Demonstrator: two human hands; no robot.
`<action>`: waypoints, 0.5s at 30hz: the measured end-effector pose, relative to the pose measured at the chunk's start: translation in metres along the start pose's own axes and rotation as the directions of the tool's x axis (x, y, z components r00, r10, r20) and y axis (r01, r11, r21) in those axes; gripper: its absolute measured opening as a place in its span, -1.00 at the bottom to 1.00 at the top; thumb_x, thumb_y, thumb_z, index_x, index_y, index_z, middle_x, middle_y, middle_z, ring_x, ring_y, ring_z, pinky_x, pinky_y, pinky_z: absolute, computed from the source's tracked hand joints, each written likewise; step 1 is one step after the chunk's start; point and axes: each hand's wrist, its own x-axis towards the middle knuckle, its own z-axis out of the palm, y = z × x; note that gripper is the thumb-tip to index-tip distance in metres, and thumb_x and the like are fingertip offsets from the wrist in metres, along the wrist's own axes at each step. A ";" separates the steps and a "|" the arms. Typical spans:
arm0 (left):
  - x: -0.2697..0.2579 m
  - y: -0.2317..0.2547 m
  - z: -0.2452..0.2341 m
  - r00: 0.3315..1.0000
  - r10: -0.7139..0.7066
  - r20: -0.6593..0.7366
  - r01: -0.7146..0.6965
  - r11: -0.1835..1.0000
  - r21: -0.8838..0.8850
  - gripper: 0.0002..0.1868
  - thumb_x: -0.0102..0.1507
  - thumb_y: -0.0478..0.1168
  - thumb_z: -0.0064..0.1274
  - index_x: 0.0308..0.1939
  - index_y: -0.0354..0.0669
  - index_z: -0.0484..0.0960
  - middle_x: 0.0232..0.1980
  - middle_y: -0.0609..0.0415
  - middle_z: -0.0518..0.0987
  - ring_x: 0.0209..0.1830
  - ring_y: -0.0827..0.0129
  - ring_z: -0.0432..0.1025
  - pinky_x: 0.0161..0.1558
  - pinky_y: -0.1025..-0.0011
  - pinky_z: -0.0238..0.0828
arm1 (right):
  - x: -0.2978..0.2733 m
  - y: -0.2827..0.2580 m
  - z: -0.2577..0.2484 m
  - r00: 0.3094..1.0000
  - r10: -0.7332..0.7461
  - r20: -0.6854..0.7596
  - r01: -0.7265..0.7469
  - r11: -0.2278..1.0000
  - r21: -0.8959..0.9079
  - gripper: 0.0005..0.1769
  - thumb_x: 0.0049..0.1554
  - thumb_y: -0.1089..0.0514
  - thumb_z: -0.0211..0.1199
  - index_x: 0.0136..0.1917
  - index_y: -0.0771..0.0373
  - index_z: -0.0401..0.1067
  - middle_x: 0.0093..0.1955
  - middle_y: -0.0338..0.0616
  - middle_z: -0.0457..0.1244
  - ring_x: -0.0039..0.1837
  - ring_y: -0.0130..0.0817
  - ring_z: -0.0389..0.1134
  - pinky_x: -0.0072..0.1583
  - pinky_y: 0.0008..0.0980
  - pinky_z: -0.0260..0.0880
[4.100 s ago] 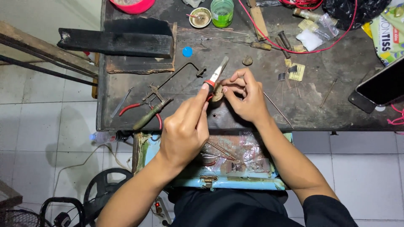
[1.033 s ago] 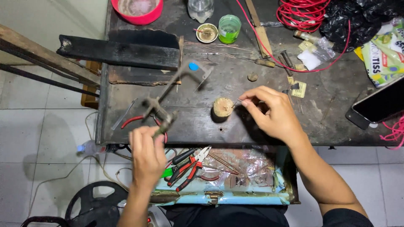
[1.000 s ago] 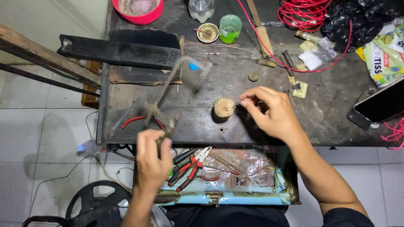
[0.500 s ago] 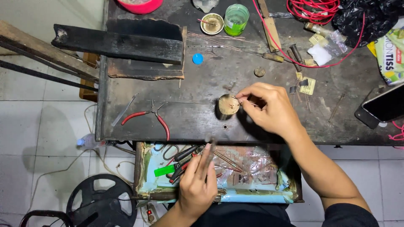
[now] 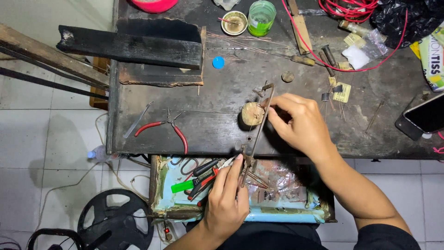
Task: Using a jeweler's saw to cut a small piece and pliers to manipulate wire on a workbench.
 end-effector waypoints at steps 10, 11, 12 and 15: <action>-0.005 -0.010 0.002 0.999 0.003 0.047 -0.002 1.000 -0.030 -0.36 0.27 -0.56 -0.13 0.47 -0.43 0.26 -0.07 -0.13 0.47 -0.21 0.12 0.46 -0.23 0.32 0.44 | 0.002 0.000 0.000 0.999 -0.038 0.007 0.038 0.999 -0.001 -0.91 0.24 0.27 0.22 -0.05 0.34 0.50 -0.05 -0.04 0.40 -0.01 -0.12 0.42 0.09 -0.22 0.35; -0.005 -0.010 0.001 0.998 -0.008 0.062 0.010 0.999 -0.033 -0.34 0.25 -0.56 -0.13 0.48 -0.42 0.26 -0.08 -0.12 0.46 -0.25 0.14 0.43 -0.27 0.32 0.41 | 0.002 0.001 0.001 0.999 -0.042 0.002 0.042 0.999 -0.001 -0.93 0.24 0.28 0.23 -0.06 0.34 0.50 -0.05 -0.05 0.39 -0.02 -0.14 0.41 0.09 -0.24 0.34; -0.005 -0.011 0.001 0.998 -0.007 0.062 0.009 0.999 -0.033 -0.34 0.25 -0.56 -0.13 0.48 -0.42 0.26 -0.08 -0.12 0.46 -0.25 0.14 0.43 -0.27 0.32 0.41 | 0.002 0.001 0.002 0.999 -0.043 0.001 0.043 0.999 -0.001 -0.93 0.24 0.28 0.23 -0.06 0.34 0.50 -0.05 -0.05 0.39 -0.02 -0.14 0.41 0.09 -0.24 0.34; -0.003 -0.010 -0.001 0.997 -0.008 0.071 0.011 0.999 -0.048 -0.35 0.27 -0.56 -0.13 0.49 -0.42 0.25 -0.08 -0.13 0.46 -0.22 0.14 0.44 -0.24 0.32 0.42 | 0.000 0.002 0.006 0.999 -0.045 -0.018 0.045 0.999 -0.018 -0.92 0.24 0.28 0.23 -0.04 0.34 0.50 -0.07 -0.04 0.37 -0.04 -0.12 0.40 0.07 -0.23 0.34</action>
